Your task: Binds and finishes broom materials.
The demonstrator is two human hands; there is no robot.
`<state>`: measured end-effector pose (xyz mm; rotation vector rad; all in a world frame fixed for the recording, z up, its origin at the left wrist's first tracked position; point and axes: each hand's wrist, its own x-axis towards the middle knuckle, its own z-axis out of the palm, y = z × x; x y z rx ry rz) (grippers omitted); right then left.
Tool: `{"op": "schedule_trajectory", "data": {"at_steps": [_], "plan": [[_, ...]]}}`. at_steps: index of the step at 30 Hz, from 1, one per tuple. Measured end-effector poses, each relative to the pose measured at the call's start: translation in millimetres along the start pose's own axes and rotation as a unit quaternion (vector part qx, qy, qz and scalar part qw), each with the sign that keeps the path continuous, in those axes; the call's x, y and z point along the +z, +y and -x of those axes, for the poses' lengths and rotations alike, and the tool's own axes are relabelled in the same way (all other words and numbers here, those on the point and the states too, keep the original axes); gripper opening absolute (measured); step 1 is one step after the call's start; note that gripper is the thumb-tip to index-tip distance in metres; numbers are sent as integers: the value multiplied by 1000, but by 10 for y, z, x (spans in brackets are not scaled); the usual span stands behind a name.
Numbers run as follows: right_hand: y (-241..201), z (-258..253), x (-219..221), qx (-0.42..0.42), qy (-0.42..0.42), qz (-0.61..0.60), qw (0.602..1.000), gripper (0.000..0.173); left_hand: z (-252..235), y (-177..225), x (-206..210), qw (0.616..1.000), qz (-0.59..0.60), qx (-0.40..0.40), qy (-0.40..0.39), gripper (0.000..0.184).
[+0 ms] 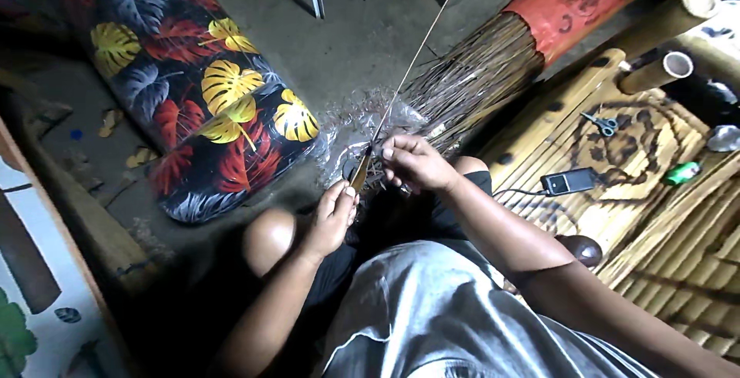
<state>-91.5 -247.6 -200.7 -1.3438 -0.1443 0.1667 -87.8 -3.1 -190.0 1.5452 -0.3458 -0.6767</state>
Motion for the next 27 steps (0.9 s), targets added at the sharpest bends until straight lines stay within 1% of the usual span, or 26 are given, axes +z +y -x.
{"op": "schedule_trajectory", "data": {"at_steps": [2, 4, 8, 13, 19, 23, 27], "plan": [[16, 93, 162, 23, -33, -25, 999, 27, 3, 0, 6, 1000, -10, 8, 5, 27], [34, 117, 243, 30, -84, -30, 996, 28, 2, -4, 1, 1000, 3, 6, 4, 27], [124, 78, 374, 34, -141, -32, 989, 26, 12, 6, -20, 996, 92, -13, -9, 29], [151, -1, 378, -3, -130, -27, 991, 25, 14, 47, -47, 987, 158, -30, -28, 32], [136, -50, 327, -35, -119, 6, 992, 23, 1, 57, -113, 963, 250, -57, -87, 32], [148, -95, 287, -52, -106, 17, 993, 22, 3, 57, -127, 961, 256, -55, -93, 33], [151, -133, 191, -84, -96, 33, 991, 20, 8, 50, -114, 967, 235, -43, -90, 33]]}}
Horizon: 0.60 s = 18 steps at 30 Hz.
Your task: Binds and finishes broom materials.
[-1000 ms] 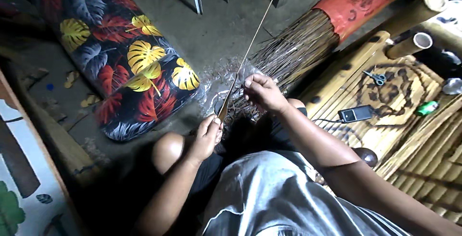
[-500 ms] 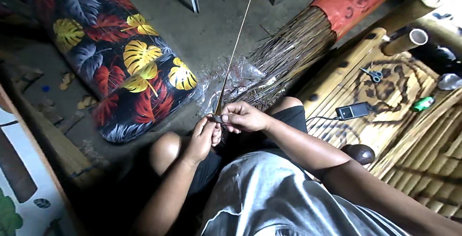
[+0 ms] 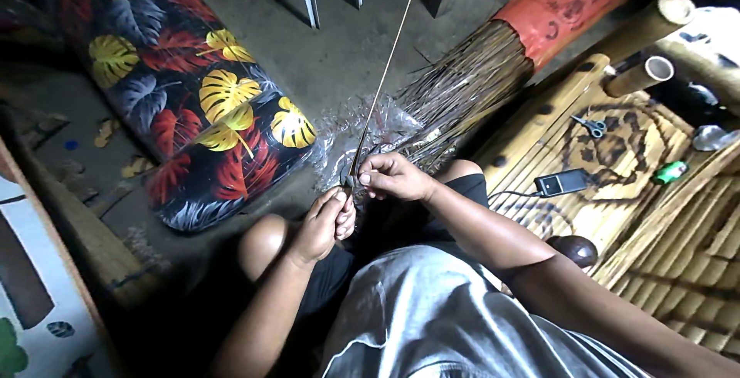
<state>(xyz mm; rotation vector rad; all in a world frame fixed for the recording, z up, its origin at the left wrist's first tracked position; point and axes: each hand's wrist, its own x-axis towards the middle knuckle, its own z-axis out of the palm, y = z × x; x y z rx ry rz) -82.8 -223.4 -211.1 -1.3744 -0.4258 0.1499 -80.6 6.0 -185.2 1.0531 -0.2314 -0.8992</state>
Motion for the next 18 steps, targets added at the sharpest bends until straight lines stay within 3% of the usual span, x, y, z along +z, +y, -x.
{"op": "schedule_trajectory", "data": {"at_steps": [8, 14, 18], "plan": [[-13, 16, -214, -32, 103, 50, 993, 17, -8, 1, 2, 999, -6, -32, -20, 32], [-57, -11, -366, -15, 261, 41, 964, 19, 3, -21, 37, 998, -61, -27, -2, 32], [-193, 22, -472, 54, 208, -53, 975, 31, 1, -47, 75, 975, -216, 15, 41, 29]]}}
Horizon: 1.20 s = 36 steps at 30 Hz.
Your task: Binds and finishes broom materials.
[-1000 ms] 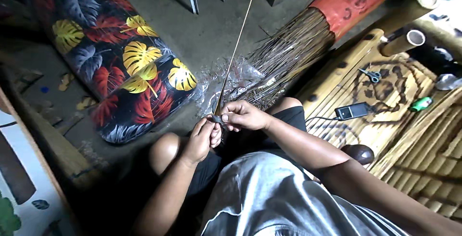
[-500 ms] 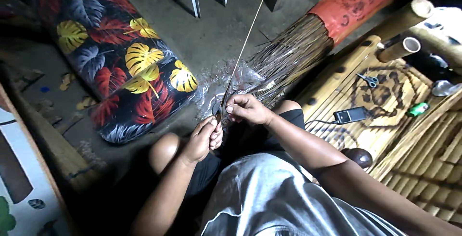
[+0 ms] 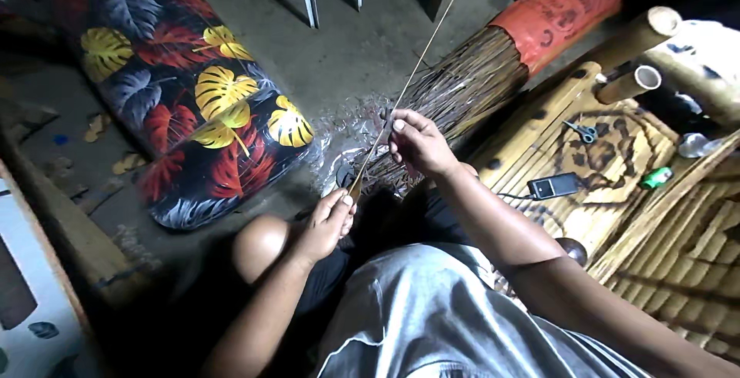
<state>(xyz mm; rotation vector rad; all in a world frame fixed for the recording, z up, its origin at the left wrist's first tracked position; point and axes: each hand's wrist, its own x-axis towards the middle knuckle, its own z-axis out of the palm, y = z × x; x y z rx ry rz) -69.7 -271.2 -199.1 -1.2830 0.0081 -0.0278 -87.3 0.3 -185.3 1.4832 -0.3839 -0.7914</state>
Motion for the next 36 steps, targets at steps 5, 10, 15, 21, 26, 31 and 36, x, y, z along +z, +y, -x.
{"op": "schedule_trajectory", "data": {"at_steps": [5, 10, 15, 21, 26, 31, 36], "plan": [[51, 70, 81, 36, -50, -76, 995, 25, -21, -79, 61, 973, -208, 76, 72, 22], [125, 77, 119, 34, -29, -95, 994, 21, -3, -30, 55, 972, -219, 58, 69, 25], [96, 143, 202, 117, -19, -10, 993, 31, -12, -27, 46, 960, -257, 56, 95, 25], [-178, 289, 309, 135, -155, -108, 973, 10, -35, -57, 47, 925, -348, 61, 138, 27], [-199, 150, 721, 168, -241, -109, 950, 15, 5, -218, 89, 887, -405, 155, 155, 19], [-289, -244, 569, 55, 109, -108, 987, 22, -18, -163, 36, 863, -474, 95, 143, 21], [-625, 63, 393, 51, -23, -74, 996, 28, 11, -35, -10, 935, -328, -7, 136, 27]]}}
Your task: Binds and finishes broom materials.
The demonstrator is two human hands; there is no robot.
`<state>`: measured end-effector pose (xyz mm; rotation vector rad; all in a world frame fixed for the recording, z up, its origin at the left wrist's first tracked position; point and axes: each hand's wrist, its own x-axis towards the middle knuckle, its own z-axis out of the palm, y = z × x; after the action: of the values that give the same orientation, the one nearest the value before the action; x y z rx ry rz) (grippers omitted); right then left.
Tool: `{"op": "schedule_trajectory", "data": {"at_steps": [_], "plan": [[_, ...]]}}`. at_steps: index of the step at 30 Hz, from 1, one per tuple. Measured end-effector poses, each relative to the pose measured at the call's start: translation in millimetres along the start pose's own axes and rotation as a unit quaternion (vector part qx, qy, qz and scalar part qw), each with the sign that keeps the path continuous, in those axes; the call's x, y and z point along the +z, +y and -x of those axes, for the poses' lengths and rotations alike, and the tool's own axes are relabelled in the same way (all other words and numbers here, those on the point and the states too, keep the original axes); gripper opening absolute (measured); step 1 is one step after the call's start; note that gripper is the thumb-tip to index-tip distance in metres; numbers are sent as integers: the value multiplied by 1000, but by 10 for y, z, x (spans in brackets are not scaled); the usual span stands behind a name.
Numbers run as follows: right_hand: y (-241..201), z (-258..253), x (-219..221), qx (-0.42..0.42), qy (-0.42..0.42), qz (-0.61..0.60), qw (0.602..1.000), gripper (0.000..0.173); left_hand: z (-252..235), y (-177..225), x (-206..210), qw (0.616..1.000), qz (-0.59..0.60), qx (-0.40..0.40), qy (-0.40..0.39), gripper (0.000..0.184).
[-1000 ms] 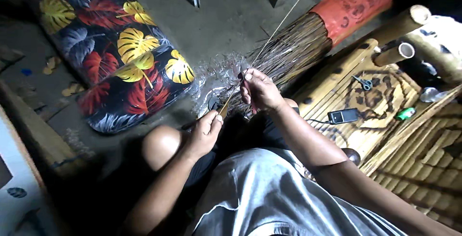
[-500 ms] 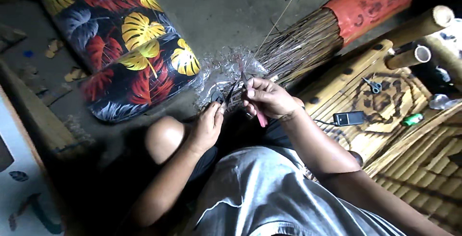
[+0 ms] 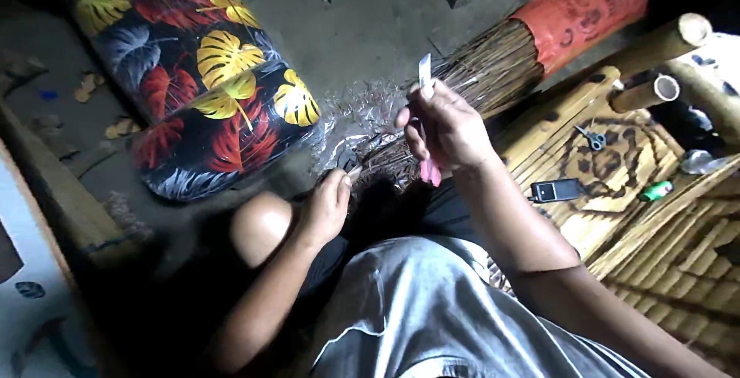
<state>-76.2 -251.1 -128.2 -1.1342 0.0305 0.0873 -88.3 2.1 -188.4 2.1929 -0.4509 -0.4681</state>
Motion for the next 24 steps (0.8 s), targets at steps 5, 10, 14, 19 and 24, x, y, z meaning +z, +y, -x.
{"op": "schedule_trajectory", "data": {"at_steps": [5, 10, 14, 19, 24], "plan": [[340, 365, -145, 95, -32, 50, 994, 44, -24, 50, -68, 957, 284, -53, -23, 31], [491, 309, -201, 71, -3, 13, 997, 37, -24, 6, -85, 907, 416, -41, -58, 27], [382, 176, -88, 22, -8, 12, 1000, 44, -28, -15, -133, 857, 504, -53, -92, 33], [435, 174, -18, 31, -103, 70, 992, 48, -22, -23, -166, 841, 525, -76, -103, 34], [429, 61, 78, 19, -45, 62, 997, 35, -28, -26, -130, 847, 502, -67, -160, 32]]}}
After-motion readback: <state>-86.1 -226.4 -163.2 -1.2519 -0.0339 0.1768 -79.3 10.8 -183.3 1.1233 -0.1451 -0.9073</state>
